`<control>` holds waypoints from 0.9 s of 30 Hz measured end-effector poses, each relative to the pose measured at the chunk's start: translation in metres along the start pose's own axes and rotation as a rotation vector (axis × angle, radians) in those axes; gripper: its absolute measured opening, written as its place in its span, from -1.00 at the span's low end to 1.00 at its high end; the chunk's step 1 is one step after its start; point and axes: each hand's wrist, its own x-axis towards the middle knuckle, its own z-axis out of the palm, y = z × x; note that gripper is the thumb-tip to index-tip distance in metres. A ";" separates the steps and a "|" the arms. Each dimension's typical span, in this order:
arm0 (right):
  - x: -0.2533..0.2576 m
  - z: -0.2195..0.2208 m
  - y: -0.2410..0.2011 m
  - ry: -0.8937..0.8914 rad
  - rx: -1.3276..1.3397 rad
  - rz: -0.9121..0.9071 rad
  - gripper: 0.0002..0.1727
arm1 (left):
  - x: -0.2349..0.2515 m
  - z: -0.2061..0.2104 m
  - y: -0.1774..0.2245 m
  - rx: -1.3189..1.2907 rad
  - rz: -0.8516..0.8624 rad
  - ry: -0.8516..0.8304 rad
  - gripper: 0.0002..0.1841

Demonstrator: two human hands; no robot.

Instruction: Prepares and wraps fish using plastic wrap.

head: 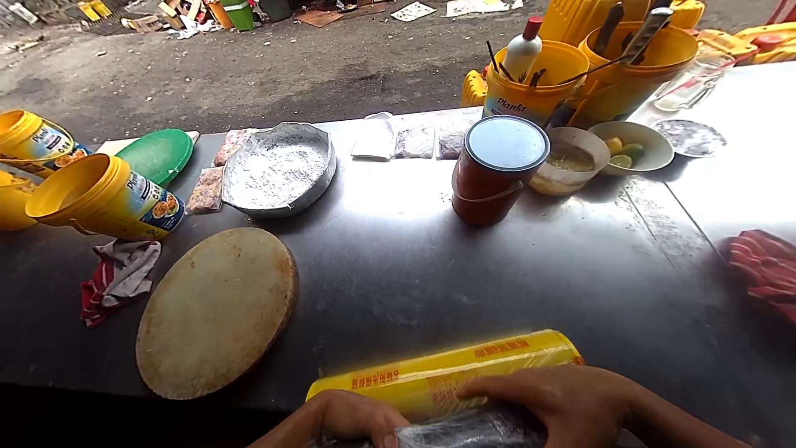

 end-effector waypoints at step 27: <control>0.003 0.007 -0.057 0.117 -0.204 -0.014 0.03 | 0.036 0.045 0.041 0.175 0.114 0.269 -0.54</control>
